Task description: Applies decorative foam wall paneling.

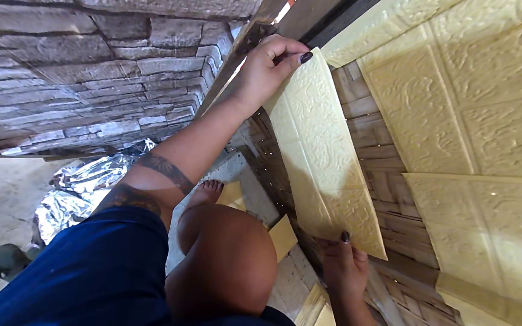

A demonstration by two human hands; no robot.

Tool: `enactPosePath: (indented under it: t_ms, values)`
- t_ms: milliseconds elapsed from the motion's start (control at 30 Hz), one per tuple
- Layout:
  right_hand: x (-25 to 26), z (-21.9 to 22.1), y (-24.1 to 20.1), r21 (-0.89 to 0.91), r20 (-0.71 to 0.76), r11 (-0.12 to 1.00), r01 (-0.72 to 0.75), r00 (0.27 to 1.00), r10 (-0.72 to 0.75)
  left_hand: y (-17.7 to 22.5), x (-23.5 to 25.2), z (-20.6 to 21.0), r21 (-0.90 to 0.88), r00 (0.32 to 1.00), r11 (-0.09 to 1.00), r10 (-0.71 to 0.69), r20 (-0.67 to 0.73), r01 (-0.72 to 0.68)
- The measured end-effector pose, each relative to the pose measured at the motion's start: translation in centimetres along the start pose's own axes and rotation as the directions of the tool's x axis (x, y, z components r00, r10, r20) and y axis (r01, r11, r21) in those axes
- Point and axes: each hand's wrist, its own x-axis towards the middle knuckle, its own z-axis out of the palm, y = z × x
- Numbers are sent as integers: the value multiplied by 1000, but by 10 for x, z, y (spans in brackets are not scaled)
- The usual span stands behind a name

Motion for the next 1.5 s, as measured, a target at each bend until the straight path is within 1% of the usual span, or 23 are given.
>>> enactPosePath:
  t_ms: [267, 400, 500, 667, 967, 1067, 1300, 1500]
  values:
    - [0, 2, -2, -19, -4, 1000, 22, 1000, -23, -1, 1, 1, 4, 999, 999, 37, -12, -37]
    - [-1, 1, -1, -24, -2, 999, 29, 1000, -29, 2, 0, 1, 63, 997, 995, 79, -27, -77]
    - [-2, 2, -1, -36, -18, 999, 28, 999, -28, -1, -2, 5, 85, 991, 990, 117, -71, -111]
    - [-2, -1, 1, -34, 0, 998, 51, 999, -51, -8, -4, 11, 86, 976, 985, 164, -141, -152]
    - [-3, -2, 2, -62, 18, 994, 85, 996, -84, -11, -7, 19, 5, 979, 995, 99, -180, -100]
    - [-2, -3, 2, -66, 35, 994, 85, 996, -83, -11, -6, 20, -4, 977, 995, 101, -185, -104]
    - [-2, -3, 3, -55, 7, 994, 97, 995, -96, -10, -7, 23, -37, 977, 995, 83, -199, -92]
    - [-2, -3, 5, -55, 11, 994, 91, 996, -91, -11, -7, 24, -16, 973, 994, 102, -206, -108]
